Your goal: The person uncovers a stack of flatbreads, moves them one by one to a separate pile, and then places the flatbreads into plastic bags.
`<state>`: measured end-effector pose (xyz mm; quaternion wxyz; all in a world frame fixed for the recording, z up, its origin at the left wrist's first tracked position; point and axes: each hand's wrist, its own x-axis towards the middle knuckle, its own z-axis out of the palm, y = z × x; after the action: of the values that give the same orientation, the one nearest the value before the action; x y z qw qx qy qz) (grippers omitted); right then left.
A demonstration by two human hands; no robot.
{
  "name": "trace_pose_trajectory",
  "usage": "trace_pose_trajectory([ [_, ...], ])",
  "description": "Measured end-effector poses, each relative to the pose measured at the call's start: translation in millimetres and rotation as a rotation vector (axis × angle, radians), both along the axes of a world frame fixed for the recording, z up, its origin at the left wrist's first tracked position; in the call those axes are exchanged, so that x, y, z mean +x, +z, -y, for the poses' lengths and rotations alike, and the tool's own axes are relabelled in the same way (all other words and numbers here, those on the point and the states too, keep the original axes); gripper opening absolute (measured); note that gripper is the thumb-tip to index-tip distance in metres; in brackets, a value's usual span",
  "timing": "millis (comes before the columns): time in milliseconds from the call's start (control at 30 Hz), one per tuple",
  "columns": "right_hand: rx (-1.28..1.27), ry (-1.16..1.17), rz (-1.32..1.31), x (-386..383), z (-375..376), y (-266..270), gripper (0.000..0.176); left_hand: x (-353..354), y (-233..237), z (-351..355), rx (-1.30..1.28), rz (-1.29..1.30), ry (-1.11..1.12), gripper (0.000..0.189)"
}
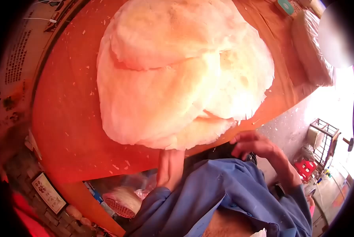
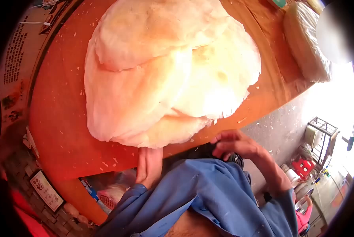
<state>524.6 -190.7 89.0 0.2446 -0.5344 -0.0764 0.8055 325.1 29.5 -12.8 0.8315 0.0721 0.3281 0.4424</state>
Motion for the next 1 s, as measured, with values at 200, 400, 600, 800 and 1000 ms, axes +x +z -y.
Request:
trace_pose_trajectory([
  [200, 0.672, 0.026, 0.614, 54.9, -100.5, 124.6, 0.028, -0.2, -0.9, -11.0, 0.002, -0.063, 0.022, 0.041],
  [400, 1.379, 0.229, 1.536, 4.0, -253.2, 42.9, 0.054, 1.2, -10.8, -17.1, 0.001, -0.144, 0.011, 0.043],
  [600, 1.271, 0.363, 1.517, -42.8, -255.8, 18.4, 0.074, 0.5, -19.0, -21.1, 0.011, -0.185, -0.003, 0.045],
  [800, 1.471, 0.158, 1.458, -80.4, -233.3, 90.8, 0.076, -4.9, -0.6, -39.0, 0.158, -0.261, -0.032, 0.047],
  [1000, 1.783, -0.398, 1.190, -131.0, -243.5, 159.2, 0.079, -15.2, 130.1, -91.8, 0.607, -0.522, -0.074, 0.049],
])
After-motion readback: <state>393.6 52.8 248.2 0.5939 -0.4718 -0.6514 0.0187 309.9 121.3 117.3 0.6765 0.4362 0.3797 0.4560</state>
